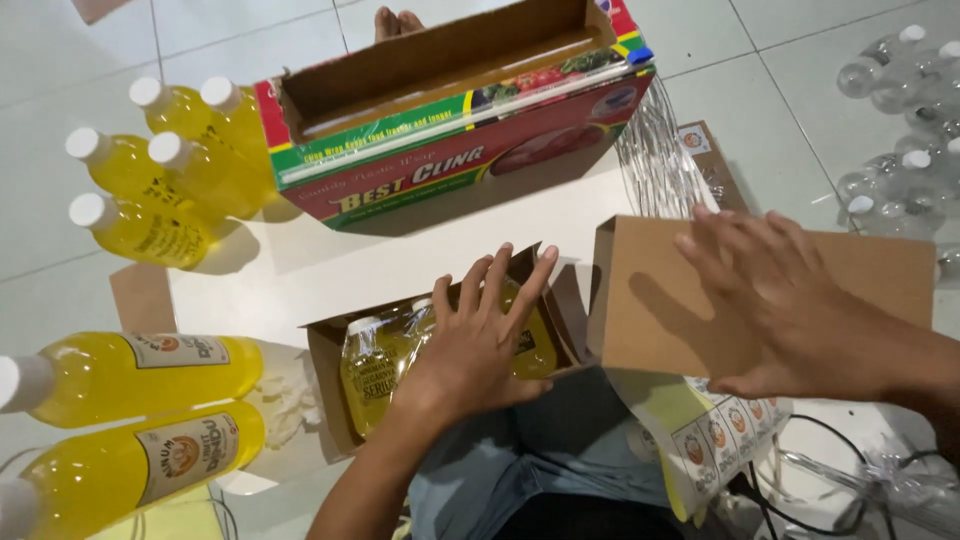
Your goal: The person places a shrink-wrapped pack of yellow liquid bottles into a cardboard box, closes the flaps, applies a branded sticker, and ties a silver ribbon bow around the box. The finished package is then placed on the floor.
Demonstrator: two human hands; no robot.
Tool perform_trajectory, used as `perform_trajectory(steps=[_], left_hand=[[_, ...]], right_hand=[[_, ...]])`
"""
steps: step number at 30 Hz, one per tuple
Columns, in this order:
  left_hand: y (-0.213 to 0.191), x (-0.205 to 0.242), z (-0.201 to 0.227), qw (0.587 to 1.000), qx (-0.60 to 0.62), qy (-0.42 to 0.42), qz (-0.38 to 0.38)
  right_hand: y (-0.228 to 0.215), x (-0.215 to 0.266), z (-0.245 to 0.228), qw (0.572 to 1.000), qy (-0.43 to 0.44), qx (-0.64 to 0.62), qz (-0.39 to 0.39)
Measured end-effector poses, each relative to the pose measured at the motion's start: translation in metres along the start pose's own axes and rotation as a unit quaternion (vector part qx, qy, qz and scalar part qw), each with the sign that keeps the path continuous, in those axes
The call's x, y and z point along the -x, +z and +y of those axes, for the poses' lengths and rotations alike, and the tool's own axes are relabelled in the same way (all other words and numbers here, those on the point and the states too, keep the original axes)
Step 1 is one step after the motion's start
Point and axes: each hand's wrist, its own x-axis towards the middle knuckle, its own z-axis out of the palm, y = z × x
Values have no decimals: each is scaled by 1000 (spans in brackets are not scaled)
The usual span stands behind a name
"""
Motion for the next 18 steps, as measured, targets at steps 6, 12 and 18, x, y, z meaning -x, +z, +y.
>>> perform_trajectory(steps=[6,12,18], left_hand=[[6,-1,-4,999,27,3,46],[3,0,-4,997,39,14,69],[0,0,-3,998,60,5,32]], right_hand=[[12,-4,3,996,-83,-14,7],[19,-6,13,995,-103,-1,15],[27,-1,11,997,-64,4,-37]])
